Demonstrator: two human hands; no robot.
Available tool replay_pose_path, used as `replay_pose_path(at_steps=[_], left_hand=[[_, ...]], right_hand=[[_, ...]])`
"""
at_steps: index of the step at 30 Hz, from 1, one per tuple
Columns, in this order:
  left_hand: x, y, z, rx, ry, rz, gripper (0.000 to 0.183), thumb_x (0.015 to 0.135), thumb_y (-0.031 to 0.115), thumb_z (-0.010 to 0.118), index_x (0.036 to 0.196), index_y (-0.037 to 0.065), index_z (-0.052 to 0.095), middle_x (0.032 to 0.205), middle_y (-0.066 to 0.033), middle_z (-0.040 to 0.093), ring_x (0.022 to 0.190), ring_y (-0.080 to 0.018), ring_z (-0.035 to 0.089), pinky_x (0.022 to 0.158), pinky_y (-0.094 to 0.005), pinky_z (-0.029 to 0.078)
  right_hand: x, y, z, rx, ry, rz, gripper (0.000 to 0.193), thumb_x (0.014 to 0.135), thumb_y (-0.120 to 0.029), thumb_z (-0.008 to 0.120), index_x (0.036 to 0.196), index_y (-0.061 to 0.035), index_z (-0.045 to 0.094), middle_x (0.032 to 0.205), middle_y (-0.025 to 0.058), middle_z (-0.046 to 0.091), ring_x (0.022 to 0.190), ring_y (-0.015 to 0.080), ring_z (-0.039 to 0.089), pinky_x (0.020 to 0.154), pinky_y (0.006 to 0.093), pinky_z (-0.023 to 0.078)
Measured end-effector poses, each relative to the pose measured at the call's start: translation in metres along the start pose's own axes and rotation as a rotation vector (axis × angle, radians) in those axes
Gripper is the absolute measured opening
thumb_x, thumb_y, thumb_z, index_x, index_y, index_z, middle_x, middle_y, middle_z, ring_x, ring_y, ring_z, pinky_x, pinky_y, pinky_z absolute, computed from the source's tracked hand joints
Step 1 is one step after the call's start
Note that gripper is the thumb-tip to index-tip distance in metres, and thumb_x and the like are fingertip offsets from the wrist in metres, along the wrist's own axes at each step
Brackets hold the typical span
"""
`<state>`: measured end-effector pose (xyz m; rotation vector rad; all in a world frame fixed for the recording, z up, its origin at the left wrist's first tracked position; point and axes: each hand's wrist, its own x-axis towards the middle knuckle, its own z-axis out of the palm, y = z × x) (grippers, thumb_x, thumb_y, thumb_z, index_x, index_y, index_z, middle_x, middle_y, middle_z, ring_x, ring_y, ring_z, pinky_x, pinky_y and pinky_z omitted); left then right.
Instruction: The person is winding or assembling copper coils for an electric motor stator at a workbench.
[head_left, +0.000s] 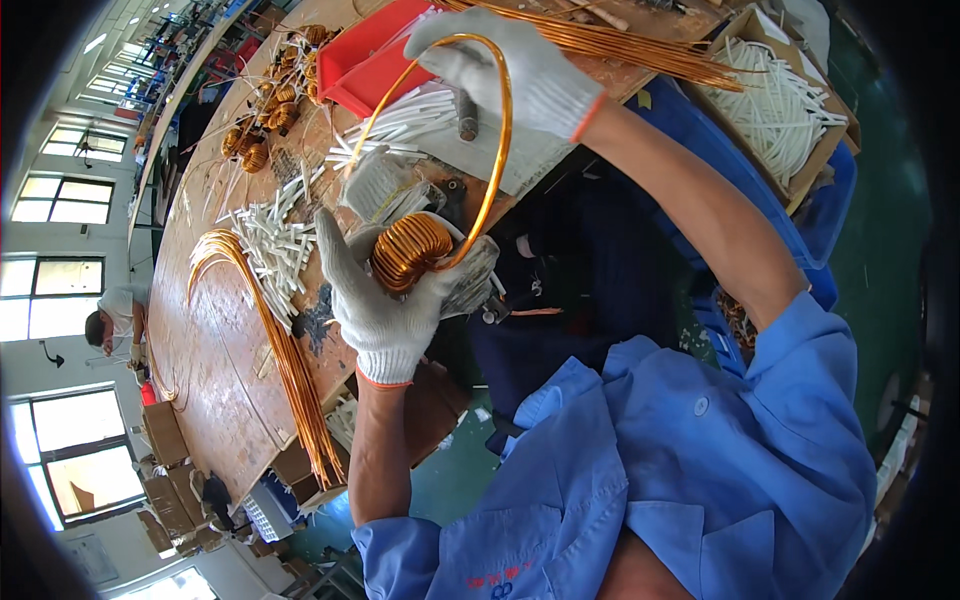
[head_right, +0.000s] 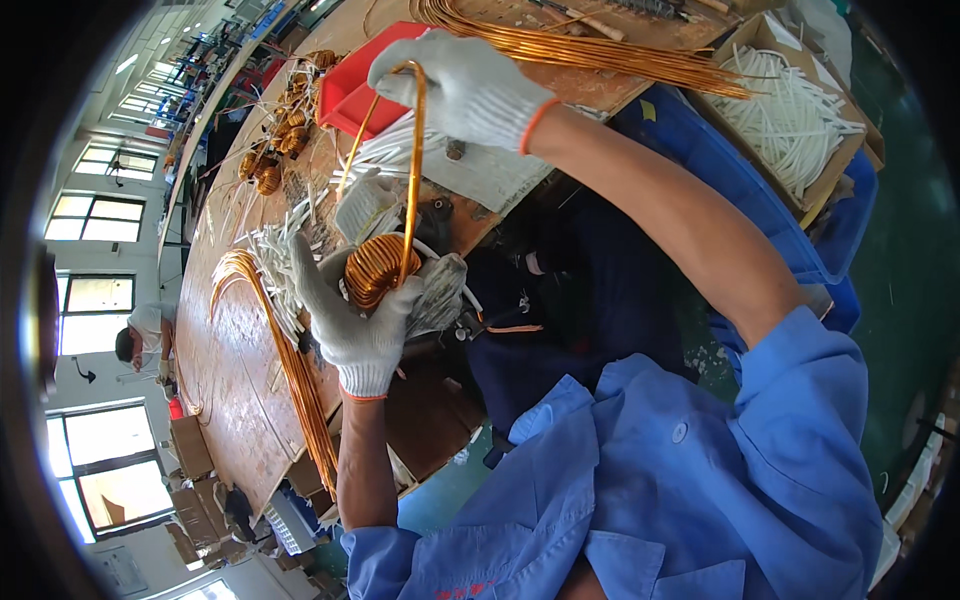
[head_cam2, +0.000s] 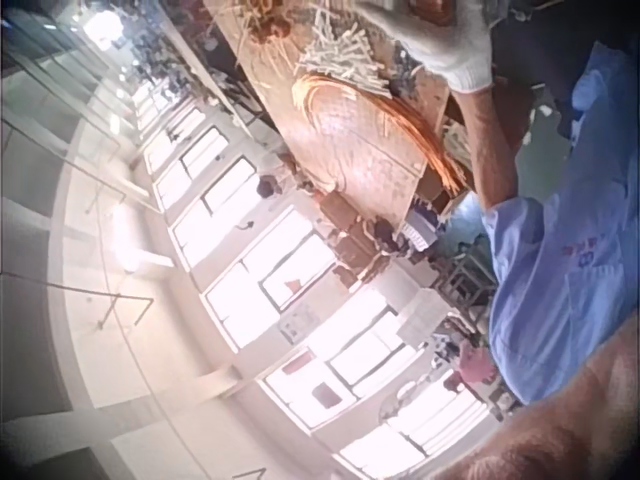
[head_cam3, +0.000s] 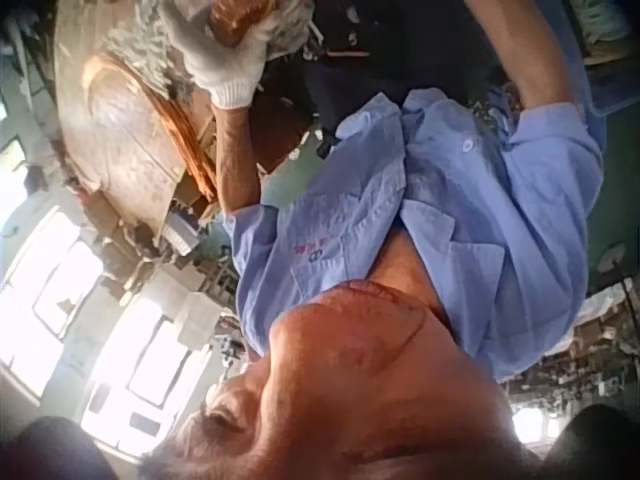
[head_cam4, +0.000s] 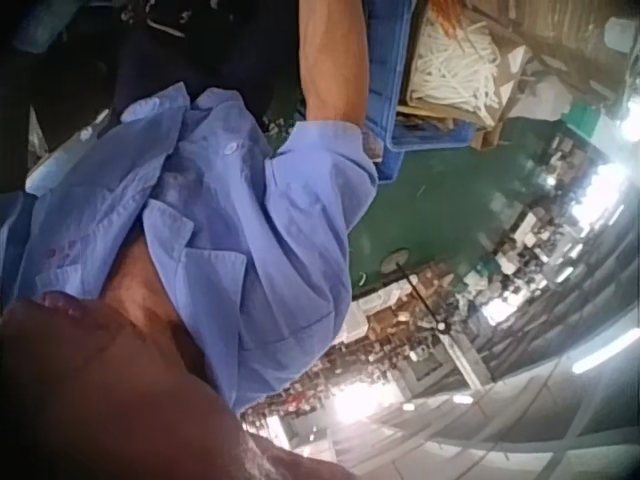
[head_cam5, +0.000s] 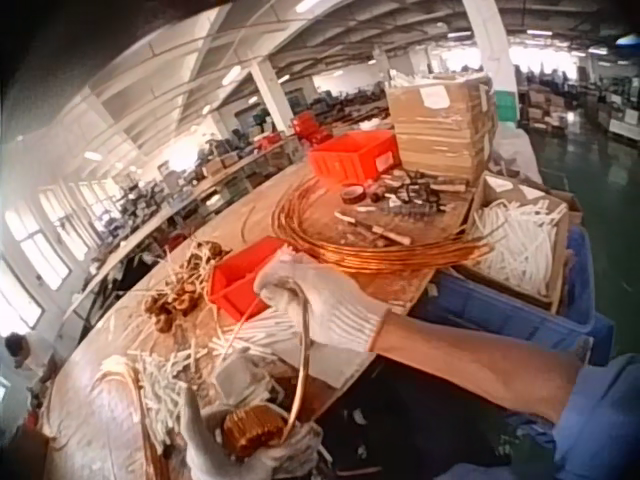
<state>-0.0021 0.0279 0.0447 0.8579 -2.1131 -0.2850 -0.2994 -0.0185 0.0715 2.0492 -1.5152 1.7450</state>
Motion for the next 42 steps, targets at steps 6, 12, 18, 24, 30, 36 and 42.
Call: replay_pose_path(at_steps=[6, 12, 18, 24, 30, 36, 42], left_hand=[[-0.002, -0.003, -0.001, -0.044, -0.021, -0.071, 0.138, 0.078, 0.058, 0.1, 0.173, -0.006, 0.022, 0.126, -0.0195, 0.071, 0.113, -0.0261, 0.072, 0.101, -0.04, 0.058], [0.003, 0.012, -0.011, 0.114, 0.039, 0.042, 0.122, 0.075, 0.031, 0.105, 0.167, -0.007, 0.035, 0.128, -0.0171, 0.071, 0.118, -0.0308, 0.072, 0.106, -0.0437, 0.057], [0.028, 0.048, -0.036, 0.209, -0.008, 0.17, 0.044, 0.081, 0.006, 0.093, 0.123, 0.004, 0.08, 0.151, -0.0212, 0.061, 0.138, -0.0353, 0.062, 0.115, -0.0464, 0.051], [0.083, 0.057, -0.045, -0.094, 0.034, -0.188, 0.033, 0.105, 0.011, 0.064, 0.127, -0.01, 0.077, 0.153, -0.0197, 0.063, 0.136, -0.0258, 0.062, 0.121, -0.0416, 0.043], [0.118, 0.004, -0.032, -0.297, -0.07, -0.202, 0.078, 0.113, 0.05, 0.048, 0.166, -0.008, 0.043, 0.164, -0.023, 0.054, 0.156, -0.0313, 0.046, 0.132, -0.0537, 0.027], [0.139, -0.013, -0.012, -0.482, -0.046, -0.088, 0.089, 0.11, 0.065, 0.045, 0.164, -0.005, 0.05, 0.169, -0.0215, 0.05, 0.161, -0.0323, 0.039, 0.127, -0.0556, 0.029], [0.145, -0.005, -0.007, -0.288, 0.037, -0.226, 0.084, 0.111, 0.065, 0.052, 0.149, -0.009, 0.065, 0.137, -0.0214, 0.073, 0.122, -0.0249, 0.065, 0.111, -0.0413, 0.046]], right_hand=[[0.019, 0.008, 0.052, 0.446, 0.443, -0.051, 0.024, 0.114, -0.019, 0.056, 0.114, -0.012, 0.079, 0.101, 0.0087, 0.082, 0.079, 0.0296, 0.08, 0.073, 0.0387, 0.069], [0.054, -0.03, 0.024, 0.469, 0.162, -0.274, 0.029, 0.118, -0.02, 0.049, 0.128, -0.0029, 0.07, 0.096, 0.009, 0.07, 0.08, 0.0266, 0.068, 0.079, 0.0382, 0.061], [0.091, -0.087, 0.062, 0.226, 0.072, -0.003, 0.033, 0.11, -0.034, 0.062, 0.115, -0.0105, 0.085, 0.101, 0.0177, 0.082, 0.09, 0.0355, 0.081, 0.081, 0.0495, 0.066], [0.126, -0.069, 0.132, 0.253, -0.411, 0.186, 0.038, 0.102, -0.035, 0.066, 0.114, -0.0035, 0.083, 0.105, 0.0205, 0.082, 0.09, 0.0365, 0.08, 0.079, 0.0488, 0.067], [0.077, -0.035, 0.155, 0.647, -0.787, 0.536, 0.031, 0.105, -0.028, 0.066, 0.098, -0.0022, 0.082, 0.089, 0.0084, 0.079, 0.069, 0.0227, 0.074, 0.061, 0.0374, 0.067], [0.055, -0.034, 0.123, 0.561, -0.671, 0.452, 0.035, 0.108, -0.032, 0.064, 0.103, -0.0025, 0.082, 0.085, 0.0104, 0.077, 0.07, 0.0206, 0.073, 0.06, 0.04, 0.063], [0.042, -0.045, 0.14, 0.116, -0.915, -0.133, 0.031, 0.098, -0.02, 0.065, 0.108, 0.0054, 0.079, 0.091, 0.0243, 0.078, 0.08, 0.0364, 0.076, 0.078, 0.05, 0.061]])
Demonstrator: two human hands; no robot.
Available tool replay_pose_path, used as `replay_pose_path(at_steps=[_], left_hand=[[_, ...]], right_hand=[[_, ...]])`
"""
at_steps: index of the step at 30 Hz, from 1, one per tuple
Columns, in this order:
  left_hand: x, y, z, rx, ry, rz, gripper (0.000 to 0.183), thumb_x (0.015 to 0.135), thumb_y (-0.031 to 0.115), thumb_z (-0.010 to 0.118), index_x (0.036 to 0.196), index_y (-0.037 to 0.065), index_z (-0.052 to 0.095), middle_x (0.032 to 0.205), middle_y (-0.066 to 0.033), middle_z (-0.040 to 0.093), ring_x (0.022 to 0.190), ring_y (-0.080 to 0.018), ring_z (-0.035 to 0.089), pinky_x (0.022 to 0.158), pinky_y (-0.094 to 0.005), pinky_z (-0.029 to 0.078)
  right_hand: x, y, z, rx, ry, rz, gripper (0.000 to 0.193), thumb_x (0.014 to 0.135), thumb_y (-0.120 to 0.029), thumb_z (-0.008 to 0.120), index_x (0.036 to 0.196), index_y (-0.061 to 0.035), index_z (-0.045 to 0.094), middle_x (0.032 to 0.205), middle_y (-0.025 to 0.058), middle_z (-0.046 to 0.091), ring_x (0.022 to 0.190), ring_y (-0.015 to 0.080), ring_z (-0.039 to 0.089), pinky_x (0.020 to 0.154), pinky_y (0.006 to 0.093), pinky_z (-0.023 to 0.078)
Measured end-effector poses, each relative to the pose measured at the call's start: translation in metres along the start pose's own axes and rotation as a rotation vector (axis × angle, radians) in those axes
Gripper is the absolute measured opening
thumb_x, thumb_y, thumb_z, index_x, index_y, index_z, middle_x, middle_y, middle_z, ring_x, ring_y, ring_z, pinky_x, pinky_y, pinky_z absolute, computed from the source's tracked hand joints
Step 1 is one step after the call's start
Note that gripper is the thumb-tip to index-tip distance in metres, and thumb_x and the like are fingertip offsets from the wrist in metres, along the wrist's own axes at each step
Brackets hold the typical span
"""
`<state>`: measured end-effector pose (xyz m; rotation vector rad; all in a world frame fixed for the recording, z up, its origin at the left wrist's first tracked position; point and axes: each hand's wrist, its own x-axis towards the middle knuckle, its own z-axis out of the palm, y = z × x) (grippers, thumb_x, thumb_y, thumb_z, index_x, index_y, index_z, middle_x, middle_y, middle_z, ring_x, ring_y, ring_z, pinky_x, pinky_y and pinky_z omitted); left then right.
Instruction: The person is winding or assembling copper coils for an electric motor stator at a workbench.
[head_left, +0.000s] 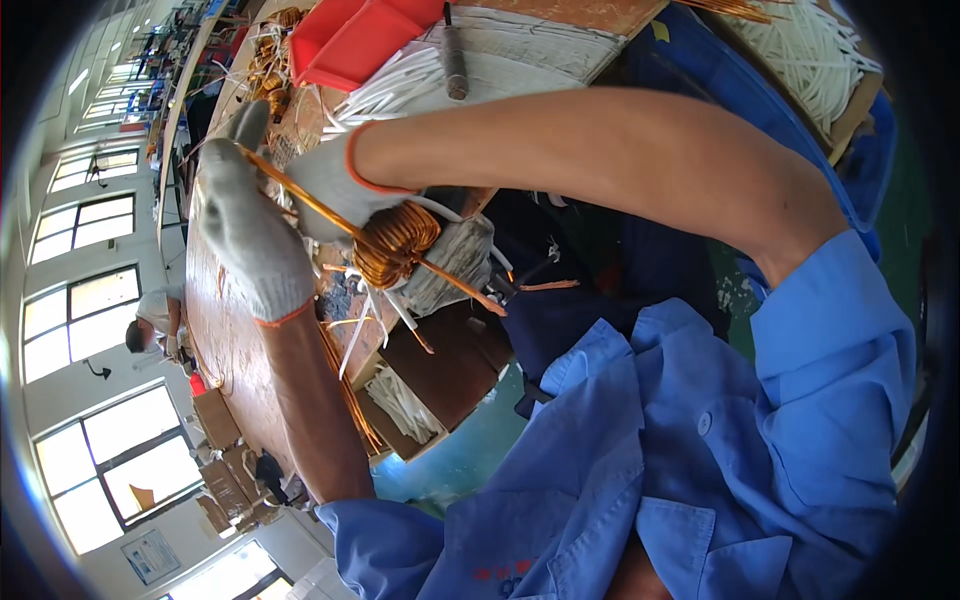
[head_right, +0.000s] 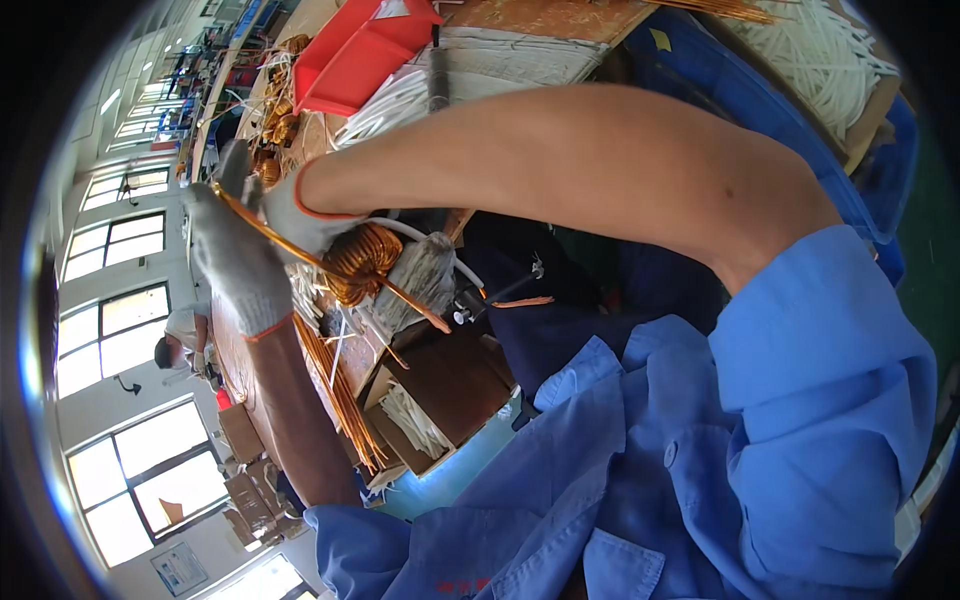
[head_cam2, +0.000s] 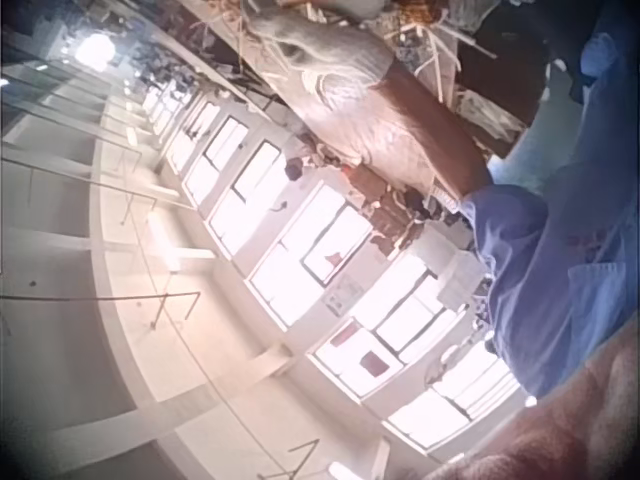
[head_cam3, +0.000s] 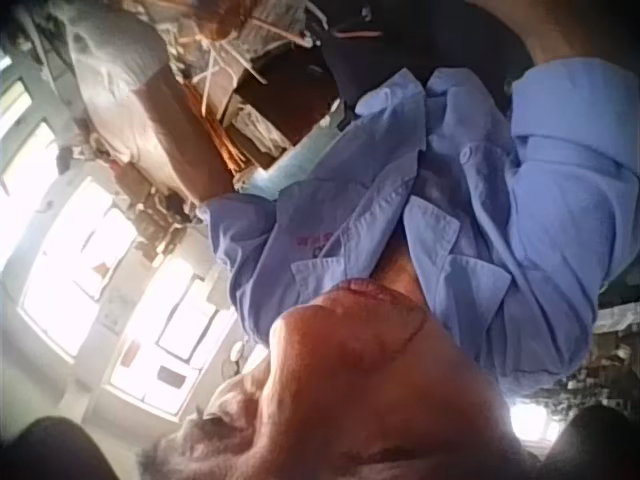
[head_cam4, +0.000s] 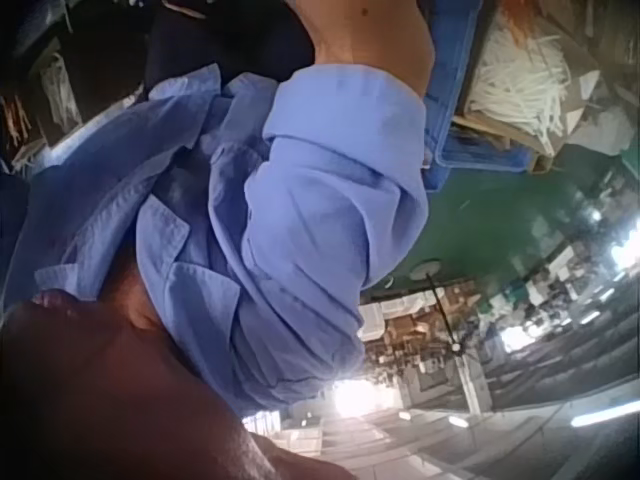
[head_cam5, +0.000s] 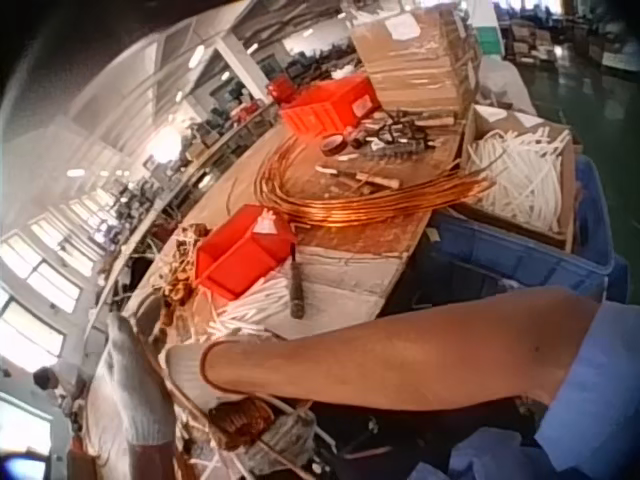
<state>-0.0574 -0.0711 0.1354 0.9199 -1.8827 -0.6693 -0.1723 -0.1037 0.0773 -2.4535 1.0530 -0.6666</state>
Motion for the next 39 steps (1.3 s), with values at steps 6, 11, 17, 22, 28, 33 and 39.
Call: replay_pose_path(at_steps=[6, 11, 17, 22, 28, 33, 39], left_hand=[[-0.031, -0.014, -0.006, -0.616, -0.111, -0.403, 0.066, 0.118, 0.049, 0.052, 0.155, -0.006, 0.056, 0.1, -0.004, 0.056, 0.09, -0.0148, 0.062, 0.088, -0.0437, 0.062], [-0.046, -0.02, -0.008, -0.633, -0.228, -0.613, 0.061, 0.12, 0.047, 0.047, 0.146, -0.006, 0.06, 0.093, -0.0076, 0.056, 0.092, -0.0222, 0.069, 0.095, -0.0479, 0.062], [-0.071, -0.034, -0.018, -0.31, -0.319, -0.088, 0.046, 0.12, 0.034, 0.048, 0.128, -0.007, 0.065, 0.121, -0.02, 0.071, 0.106, -0.0276, 0.074, 0.103, -0.0446, 0.059], [-0.123, -0.016, -0.019, 0.035, -0.294, 0.129, 0.062, 0.097, 0.011, 0.08, 0.151, -0.007, 0.057, 0.132, -0.0183, 0.072, 0.121, -0.0265, 0.072, 0.108, -0.0396, 0.056], [-0.115, 0.002, -0.007, 0.272, -0.288, 0.081, 0.062, 0.084, 0.013, 0.093, 0.141, 0.001, 0.071, 0.127, -0.0184, 0.07, 0.116, -0.0296, 0.073, 0.103, -0.0402, 0.059], [-0.116, -0.007, -0.008, 0.399, -0.221, 0.241, 0.051, 0.086, 0.012, 0.089, 0.132, -0.001, 0.074, 0.122, -0.0164, 0.071, 0.115, -0.0291, 0.07, 0.102, -0.0406, 0.057], [-0.114, -0.006, -0.013, 0.42, -0.292, 0.137, 0.054, 0.087, 0.015, 0.087, 0.136, -0.002, 0.07, 0.12, -0.0182, 0.071, 0.111, -0.0327, 0.072, 0.1, -0.0418, 0.058]], right_hand=[[-0.123, -0.013, -0.01, 0.085, 0.638, 0.245, 0.025, 0.1, -0.023, 0.066, 0.111, -0.0043, 0.079, 0.098, 0.0174, 0.08, 0.09, 0.0375, 0.079, 0.082, 0.0493, 0.062], [-0.203, -0.086, 0.058, -0.155, 0.586, -0.162, 0.015, 0.097, -0.014, 0.069, 0.111, -0.0189, 0.073, 0.089, 0.0057, 0.064, 0.065, 0.025, 0.067, 0.048, 0.0411, 0.051], [-0.229, -0.104, 0.016, 0.127, 0.811, 0.094, 0.017, 0.107, -0.029, 0.062, 0.106, -0.0142, 0.07, 0.077, 0.0018, 0.061, 0.065, 0.02, 0.065, 0.06, 0.0355, 0.054], [-0.317, -0.132, -0.073, 1.062, 0.734, -0.015, 0.034, 0.119, -0.042, 0.049, 0.109, -0.0111, 0.06, 0.085, -0.0036, 0.058, 0.069, 0.0097, 0.06, 0.063, 0.0276, 0.054], [-0.273, -0.14, 0.033, 1.177, 0.872, 0.166, 0.059, 0.116, -0.059, 0.044, 0.103, -0.0047, 0.065, 0.091, 0.011, 0.063, 0.077, 0.0236, 0.066, 0.08, 0.0427, 0.057], [-0.259, -0.141, 0.063, 1.711, 0.785, 0.018, 0.068, 0.115, -0.065, 0.039, 0.083, -0.0103, 0.061, 0.064, 0.0054, 0.055, 0.062, 0.0242, 0.058, 0.072, 0.0437, 0.052], [-0.292, -0.189, 0.097, 1.531, 0.964, 0.013, 0.064, 0.122, -0.036, 0.03, 0.069, -0.011, 0.054, 0.058, 0.0053, 0.051, 0.055, 0.023, 0.049, 0.065, 0.0421, 0.047]])
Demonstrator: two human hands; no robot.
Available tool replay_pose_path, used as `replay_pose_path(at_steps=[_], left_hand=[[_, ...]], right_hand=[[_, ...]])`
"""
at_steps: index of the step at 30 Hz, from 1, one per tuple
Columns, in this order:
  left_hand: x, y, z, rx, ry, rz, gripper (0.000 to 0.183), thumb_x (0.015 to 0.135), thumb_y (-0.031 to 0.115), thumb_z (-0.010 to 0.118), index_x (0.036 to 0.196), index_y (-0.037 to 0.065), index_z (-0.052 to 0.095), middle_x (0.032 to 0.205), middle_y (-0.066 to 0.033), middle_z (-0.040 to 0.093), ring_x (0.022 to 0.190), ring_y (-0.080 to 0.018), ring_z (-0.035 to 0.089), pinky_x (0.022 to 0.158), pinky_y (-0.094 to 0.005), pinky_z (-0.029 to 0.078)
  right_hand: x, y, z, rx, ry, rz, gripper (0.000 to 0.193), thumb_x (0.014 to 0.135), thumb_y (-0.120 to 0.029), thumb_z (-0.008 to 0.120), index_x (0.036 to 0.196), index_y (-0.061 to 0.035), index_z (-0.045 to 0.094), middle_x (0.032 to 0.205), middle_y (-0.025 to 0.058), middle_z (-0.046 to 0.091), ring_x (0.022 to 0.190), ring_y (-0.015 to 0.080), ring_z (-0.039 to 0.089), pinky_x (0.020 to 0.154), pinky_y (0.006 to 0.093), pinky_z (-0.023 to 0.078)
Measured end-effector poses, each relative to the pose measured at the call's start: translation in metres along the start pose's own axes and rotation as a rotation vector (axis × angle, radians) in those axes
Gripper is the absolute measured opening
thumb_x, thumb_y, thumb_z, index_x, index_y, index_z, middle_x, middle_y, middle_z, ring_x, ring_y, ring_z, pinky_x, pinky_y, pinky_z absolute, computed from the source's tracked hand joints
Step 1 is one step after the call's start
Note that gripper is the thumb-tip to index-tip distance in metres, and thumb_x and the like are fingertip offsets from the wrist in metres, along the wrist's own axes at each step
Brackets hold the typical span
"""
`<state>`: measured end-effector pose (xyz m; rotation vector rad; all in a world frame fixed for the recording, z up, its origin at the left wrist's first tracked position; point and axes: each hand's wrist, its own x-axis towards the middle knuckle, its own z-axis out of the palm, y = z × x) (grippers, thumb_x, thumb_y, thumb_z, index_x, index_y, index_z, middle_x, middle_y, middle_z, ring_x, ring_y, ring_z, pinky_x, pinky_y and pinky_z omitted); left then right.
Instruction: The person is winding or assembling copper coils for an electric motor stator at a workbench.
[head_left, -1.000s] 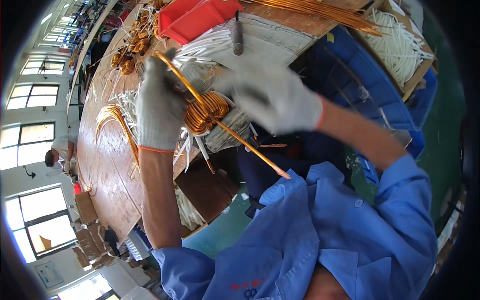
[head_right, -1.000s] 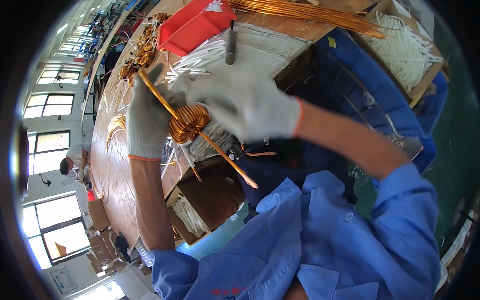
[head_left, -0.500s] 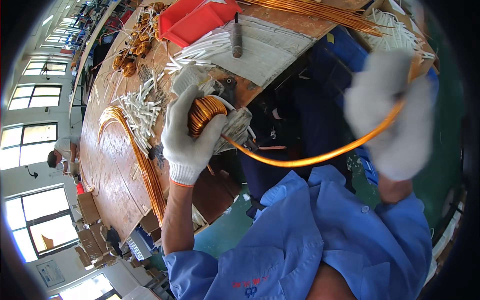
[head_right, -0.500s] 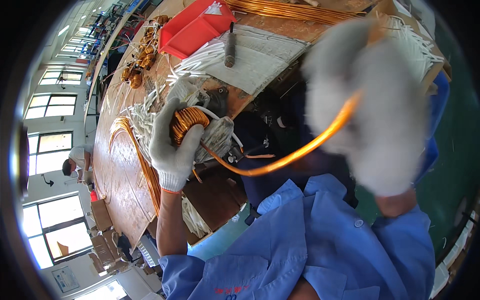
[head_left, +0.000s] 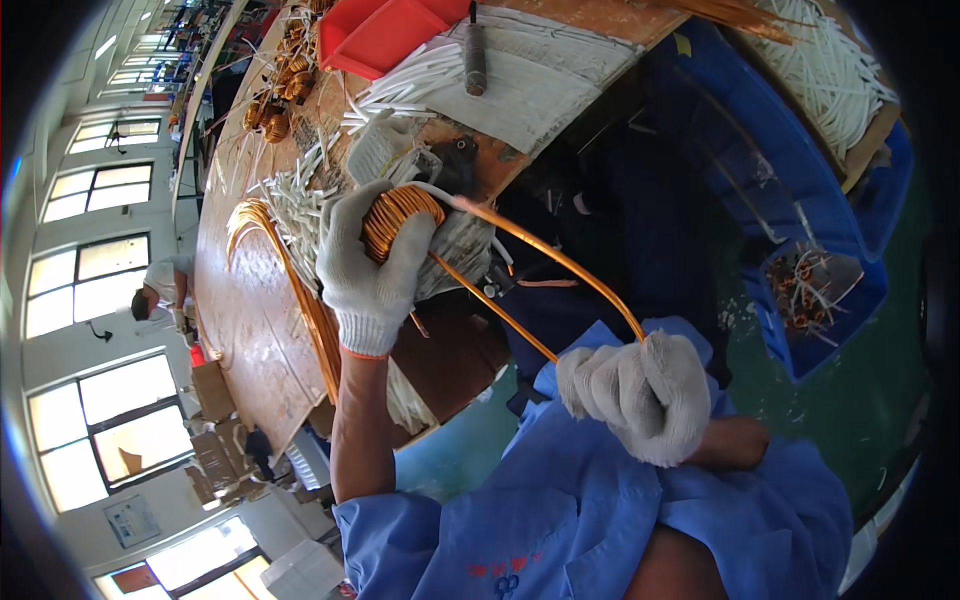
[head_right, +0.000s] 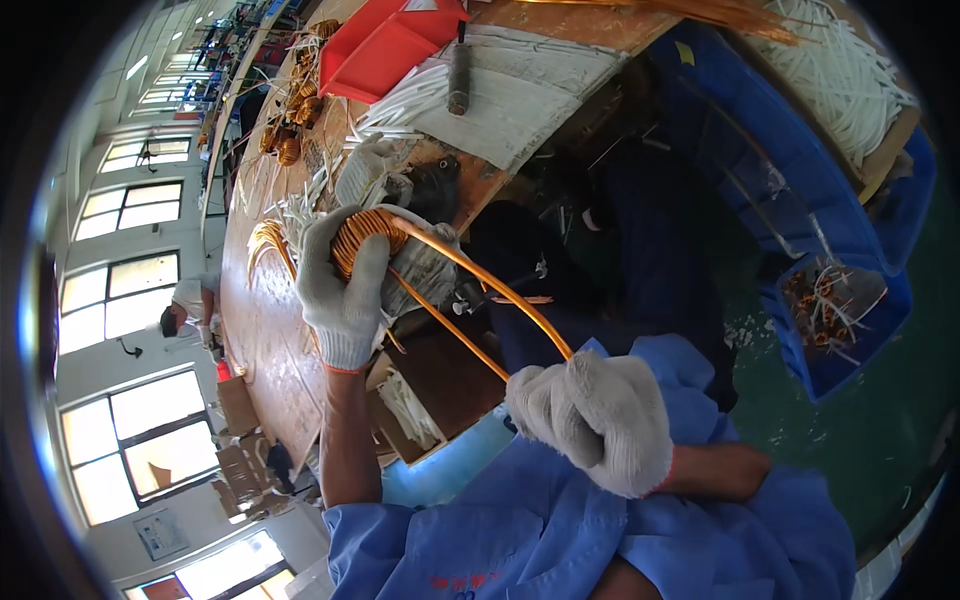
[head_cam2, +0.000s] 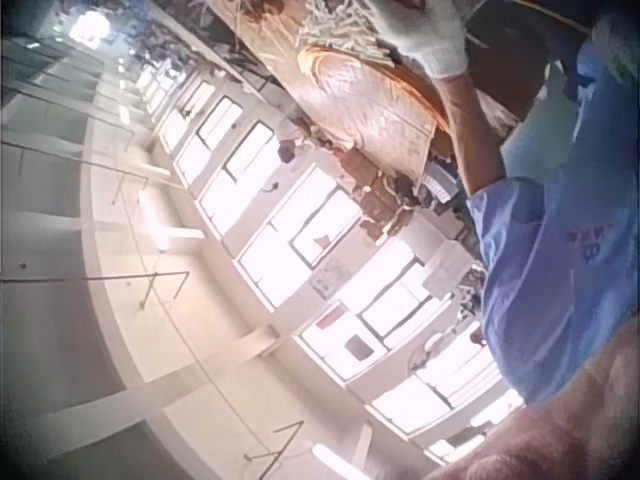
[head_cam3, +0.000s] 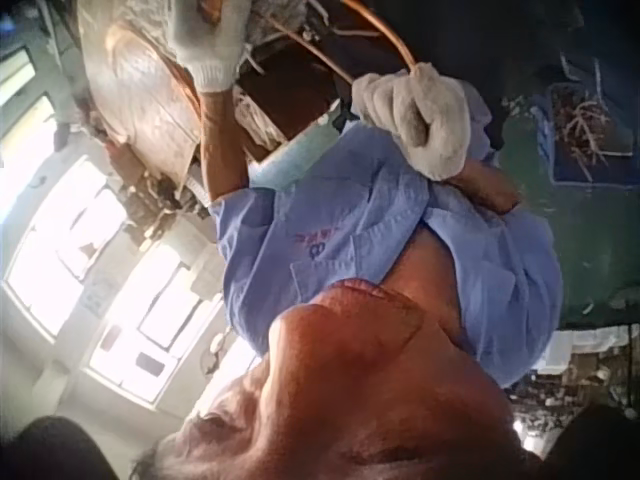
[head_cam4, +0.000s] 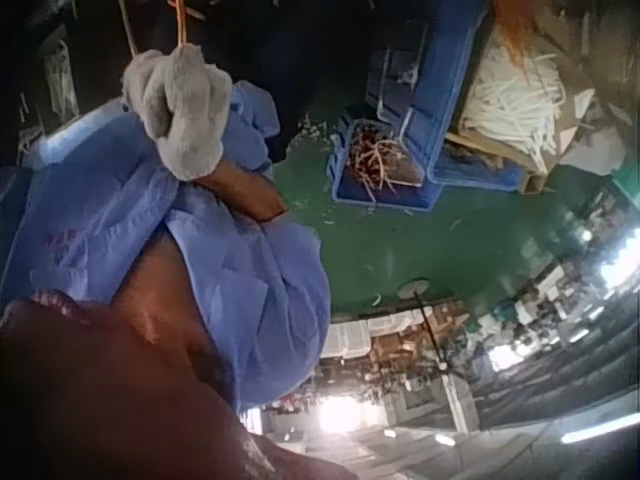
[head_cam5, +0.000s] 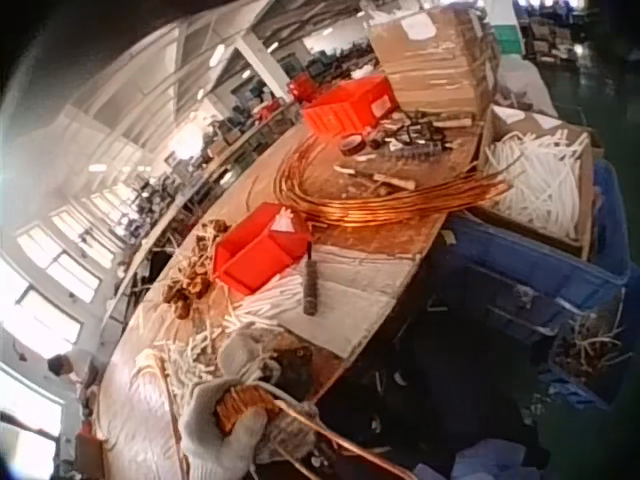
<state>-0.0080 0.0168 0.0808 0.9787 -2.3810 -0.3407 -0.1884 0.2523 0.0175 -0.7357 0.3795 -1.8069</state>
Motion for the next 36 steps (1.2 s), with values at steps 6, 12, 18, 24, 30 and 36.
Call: replay_pose_path(at_steps=[6, 12, 18, 24, 30, 36], left_hand=[[-0.004, 0.004, -0.027, 0.07, -0.211, 0.104, 0.098, 0.082, 0.004, 0.089, 0.167, -0.004, 0.04, 0.133, -0.0221, 0.068, 0.121, -0.0329, 0.072, 0.103, -0.0417, 0.059], [-0.01, -0.012, -0.015, -0.019, -0.169, 0.042, 0.122, 0.077, 0.017, 0.102, 0.172, -0.005, 0.027, 0.127, -0.0171, 0.072, 0.114, -0.0314, 0.075, 0.098, -0.0416, 0.061], [-0.012, -0.014, -0.014, 0.143, -0.144, 0.126, 0.126, 0.089, 0.055, 0.092, 0.171, -0.009, 0.021, 0.132, -0.0181, 0.068, 0.115, -0.0269, 0.073, 0.098, -0.0386, 0.062], [0.009, 0.012, -0.011, 0.363, 0.013, 0.343, 0.095, 0.082, 0.046, 0.099, 0.153, 0.001, 0.055, 0.135, -0.0158, 0.066, 0.122, -0.031, 0.071, 0.105, -0.0429, 0.058], [0.055, 0.049, -0.006, 0.342, 0.053, 0.466, 0.034, 0.078, 0.019, 0.101, 0.107, 0.01, 0.086, 0.163, -0.0219, 0.052, 0.151, -0.0377, 0.054, 0.124, -0.0475, 0.045], [0.101, 0.022, -0.023, 0.057, -0.147, 0.114, 0.041, 0.089, 0.039, 0.093, 0.104, 0.002, 0.086, 0.147, -0.0215, 0.068, 0.143, -0.0296, 0.061, 0.122, -0.0477, 0.043]], right_hand=[[0.051, -0.071, -0.041, 0.125, 0.061, 0.023, 0.019, 0.121, -0.023, 0.035, 0.126, -0.0069, 0.044, 0.092, 0.0087, 0.058, 0.051, 0.0147, 0.048, 0.051, 0.0329, 0.046], [0.163, -0.056, -0.068, 0.335, 0.253, 0.108, 0.046, 0.12, -0.015, 0.038, 0.164, -0.0023, 0.044, 0.145, 0.0144, 0.066, 0.075, 0.0129, 0.066, 0.063, 0.0281, 0.059], [0.235, 0.031, -0.064, -0.578, 0.133, -0.377, 0.035, 0.115, -0.038, 0.062, 0.113, -0.0082, 0.081, 0.082, 0.0049, 0.076, 0.073, 0.015, 0.075, 0.068, 0.03, 0.06], [0.29, 0.045, -0.036, -0.891, 0.063, -0.099, 0.045, 0.114, -0.044, 0.062, 0.09, -0.0082, 0.077, 0.07, 0.0059, 0.069, 0.059, 0.0146, 0.067, 0.057, 0.034, 0.053], [0.325, 0.085, -0.03, -0.865, -0.122, -0.041, 0.04, 0.111, -0.041, 0.065, 0.097, -0.0063, 0.078, 0.072, 0.0074, 0.069, 0.062, 0.0186, 0.066, 0.062, 0.0379, 0.054], [0.354, 0.112, -0.025, -1.146, -0.423, 0.073, 0.037, 0.109, -0.038, 0.066, 0.096, -0.005, 0.079, 0.074, 0.0079, 0.071, 0.064, 0.0173, 0.065, 0.063, 0.0374, 0.054]])
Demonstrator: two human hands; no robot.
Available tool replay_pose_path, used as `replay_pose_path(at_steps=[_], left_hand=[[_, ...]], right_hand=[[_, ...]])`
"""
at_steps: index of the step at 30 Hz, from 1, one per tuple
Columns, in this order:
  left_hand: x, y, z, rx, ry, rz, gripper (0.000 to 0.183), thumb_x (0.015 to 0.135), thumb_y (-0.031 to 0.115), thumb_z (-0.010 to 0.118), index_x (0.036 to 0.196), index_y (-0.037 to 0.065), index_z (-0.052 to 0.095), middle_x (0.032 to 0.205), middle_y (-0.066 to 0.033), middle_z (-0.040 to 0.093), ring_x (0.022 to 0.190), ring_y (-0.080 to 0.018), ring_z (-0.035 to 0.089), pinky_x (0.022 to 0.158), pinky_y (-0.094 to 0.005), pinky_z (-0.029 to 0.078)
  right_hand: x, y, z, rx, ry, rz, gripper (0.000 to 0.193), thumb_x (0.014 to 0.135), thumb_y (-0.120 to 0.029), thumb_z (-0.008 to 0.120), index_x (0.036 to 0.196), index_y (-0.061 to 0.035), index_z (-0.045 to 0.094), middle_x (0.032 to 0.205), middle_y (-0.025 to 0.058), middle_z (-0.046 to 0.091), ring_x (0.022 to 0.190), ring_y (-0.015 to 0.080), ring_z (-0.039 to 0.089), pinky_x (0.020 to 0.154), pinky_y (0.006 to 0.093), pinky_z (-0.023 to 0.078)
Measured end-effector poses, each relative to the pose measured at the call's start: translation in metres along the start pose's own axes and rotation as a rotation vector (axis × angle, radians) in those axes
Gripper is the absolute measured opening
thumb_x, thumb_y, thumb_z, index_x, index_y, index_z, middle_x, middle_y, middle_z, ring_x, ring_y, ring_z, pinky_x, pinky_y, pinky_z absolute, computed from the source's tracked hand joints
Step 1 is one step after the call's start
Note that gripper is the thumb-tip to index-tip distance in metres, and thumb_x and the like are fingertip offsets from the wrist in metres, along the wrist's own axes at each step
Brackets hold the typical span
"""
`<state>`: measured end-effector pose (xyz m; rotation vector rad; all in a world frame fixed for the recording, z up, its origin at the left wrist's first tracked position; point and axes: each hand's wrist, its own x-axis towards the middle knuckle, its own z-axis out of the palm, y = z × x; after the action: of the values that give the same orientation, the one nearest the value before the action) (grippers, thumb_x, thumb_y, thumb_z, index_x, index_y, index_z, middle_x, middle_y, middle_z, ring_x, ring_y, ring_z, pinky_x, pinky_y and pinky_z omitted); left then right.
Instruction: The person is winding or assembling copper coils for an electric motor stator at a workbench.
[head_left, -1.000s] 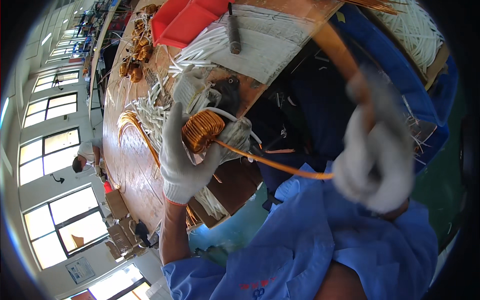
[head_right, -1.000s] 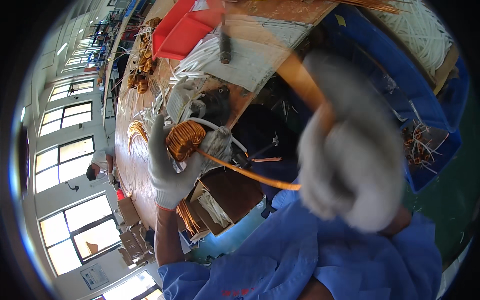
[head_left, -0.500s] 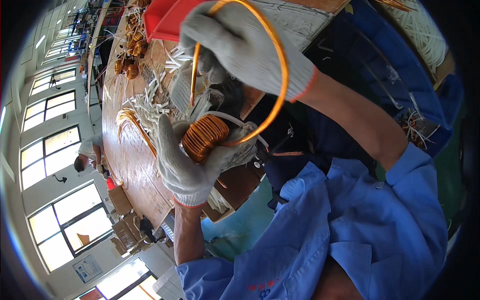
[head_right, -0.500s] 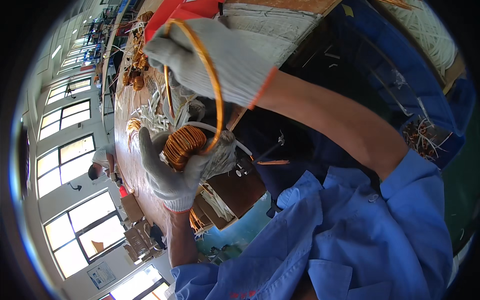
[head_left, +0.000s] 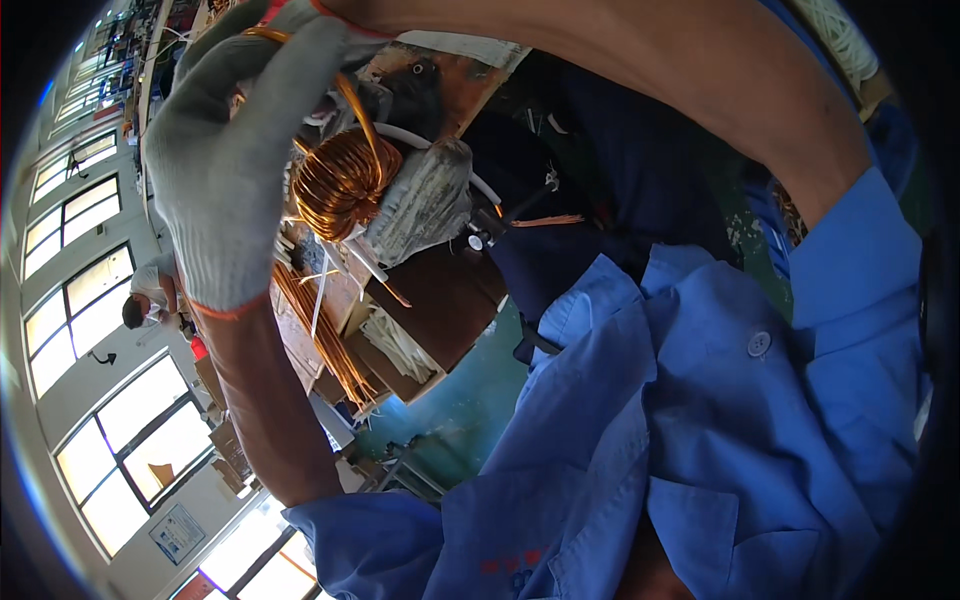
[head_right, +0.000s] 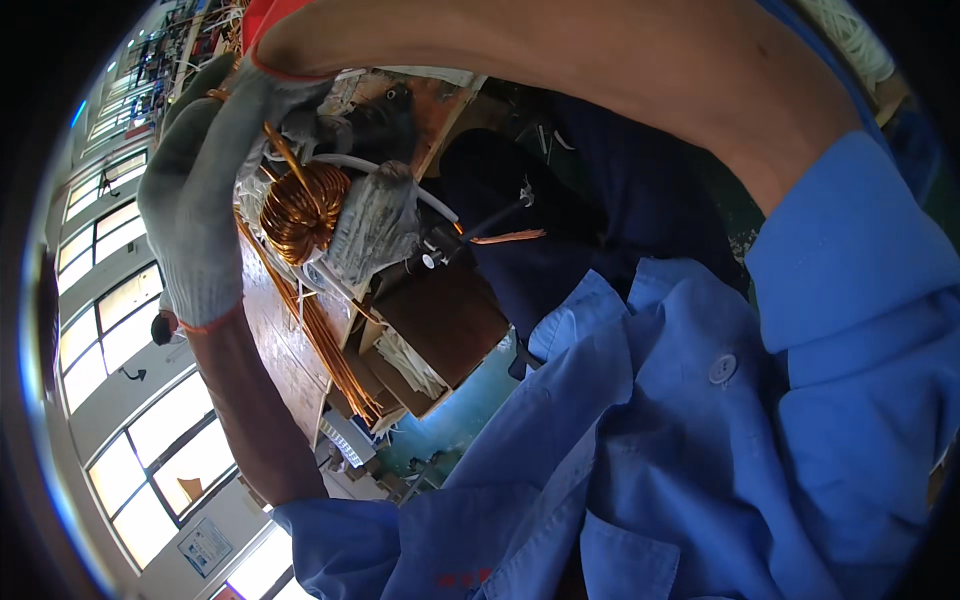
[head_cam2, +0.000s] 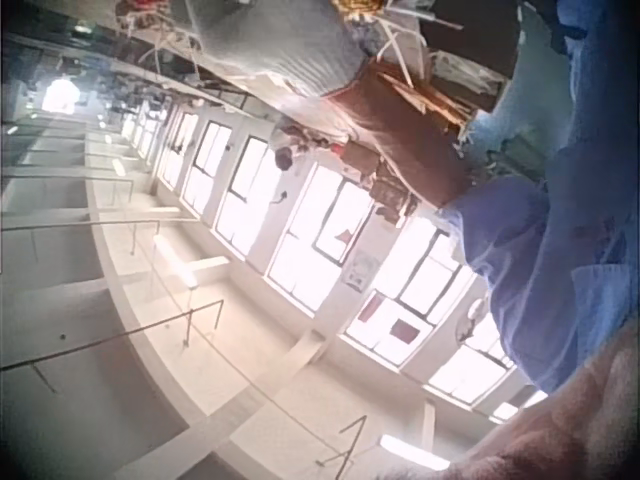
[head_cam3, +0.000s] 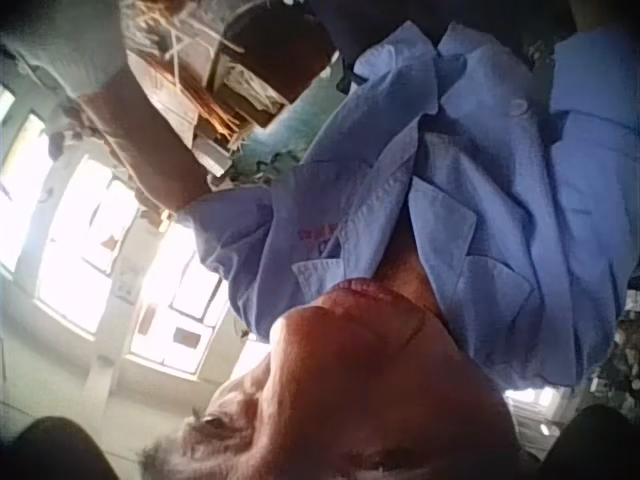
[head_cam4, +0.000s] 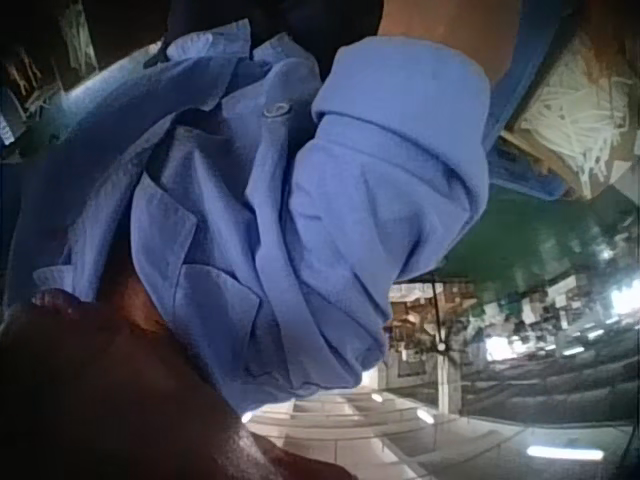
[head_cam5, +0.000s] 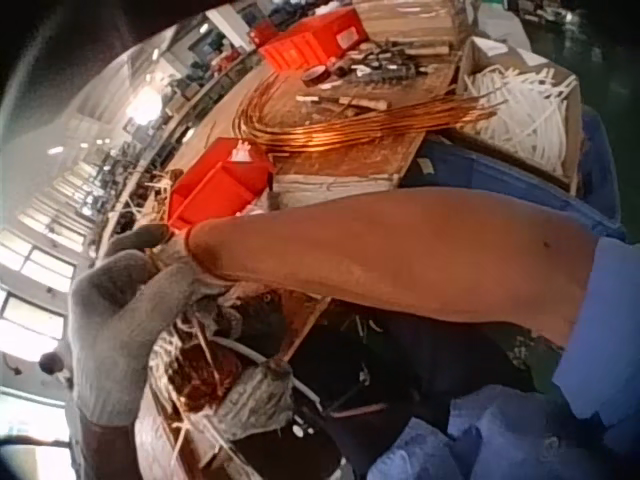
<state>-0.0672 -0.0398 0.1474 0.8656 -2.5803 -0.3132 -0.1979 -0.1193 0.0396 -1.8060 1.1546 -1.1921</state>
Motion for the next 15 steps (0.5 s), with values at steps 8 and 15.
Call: replay_pose_path(at_steps=[8, 15], left_hand=[[0.008, -0.043, -0.005, -0.334, -0.038, -0.223, 0.054, 0.103, 0.049, 0.078, 0.119, -0.002, 0.077, 0.107, -0.0117, 0.076, 0.107, -0.022, 0.072, 0.099, -0.0396, 0.056], [0.022, -0.045, 0.025, -1.06, -0.109, -0.589, 0.042, 0.115, 0.043, 0.065, 0.098, 0.005, 0.069, 0.07, 0.0063, 0.039, 0.06, -0.0055, 0.036, 0.05, -0.0264, 0.032]], right_hand=[[-0.066, 0.012, 0.014, 0.481, 0.535, 0.186, 0.039, 0.109, -0.036, 0.065, 0.095, -0.0024, 0.079, 0.071, 0.0059, 0.069, 0.063, 0.0136, 0.065, 0.059, 0.0335, 0.052], [-0.203, -0.066, 0.008, 0.548, 0.551, 0.113, 0.038, 0.112, -0.033, 0.063, 0.102, 0.0009, 0.077, 0.075, 0.0056, 0.07, 0.06, 0.0129, 0.064, 0.055, 0.0316, 0.051]])
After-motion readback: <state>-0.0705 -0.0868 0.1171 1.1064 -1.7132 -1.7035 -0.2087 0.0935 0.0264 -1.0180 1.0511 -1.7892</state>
